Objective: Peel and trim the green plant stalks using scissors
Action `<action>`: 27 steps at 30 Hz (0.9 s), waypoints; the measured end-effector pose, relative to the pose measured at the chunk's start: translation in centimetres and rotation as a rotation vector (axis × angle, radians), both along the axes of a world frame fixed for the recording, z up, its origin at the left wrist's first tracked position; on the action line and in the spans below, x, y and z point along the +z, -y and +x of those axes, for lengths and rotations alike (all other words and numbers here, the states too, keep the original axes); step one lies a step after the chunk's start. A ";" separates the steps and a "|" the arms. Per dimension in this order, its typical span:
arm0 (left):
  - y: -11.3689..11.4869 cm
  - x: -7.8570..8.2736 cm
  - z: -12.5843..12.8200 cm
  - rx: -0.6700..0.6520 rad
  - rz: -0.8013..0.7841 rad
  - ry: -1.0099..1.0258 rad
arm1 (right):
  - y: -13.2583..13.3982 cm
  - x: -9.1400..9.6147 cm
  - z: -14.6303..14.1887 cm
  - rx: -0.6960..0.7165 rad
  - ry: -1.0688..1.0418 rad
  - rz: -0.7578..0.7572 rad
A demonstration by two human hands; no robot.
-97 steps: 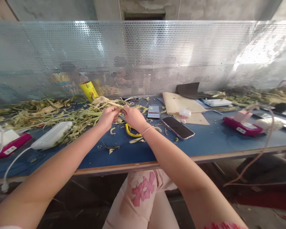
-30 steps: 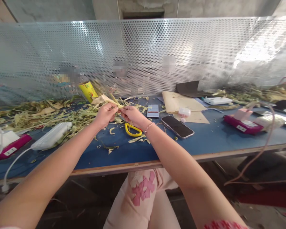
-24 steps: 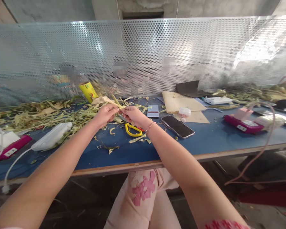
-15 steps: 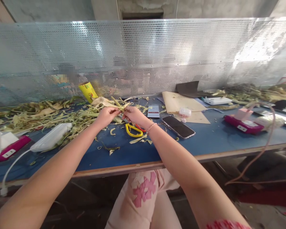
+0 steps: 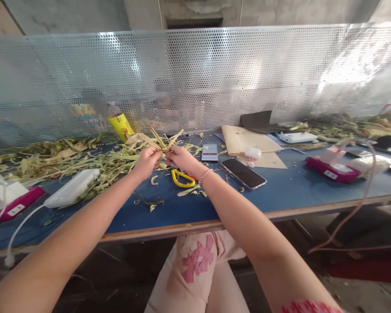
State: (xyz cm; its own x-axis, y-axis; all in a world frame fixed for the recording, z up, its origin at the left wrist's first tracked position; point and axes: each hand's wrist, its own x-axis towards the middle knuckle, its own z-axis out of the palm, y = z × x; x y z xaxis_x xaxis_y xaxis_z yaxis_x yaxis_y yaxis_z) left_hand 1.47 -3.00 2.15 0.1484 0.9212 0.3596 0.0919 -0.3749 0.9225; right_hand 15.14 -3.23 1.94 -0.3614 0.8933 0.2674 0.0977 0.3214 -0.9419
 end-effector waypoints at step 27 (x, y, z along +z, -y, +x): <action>-0.3 -0.1 -0.6 0.400 0.810 -0.572 | -1.5 -1.8 -0.4 -0.322 -0.090 0.234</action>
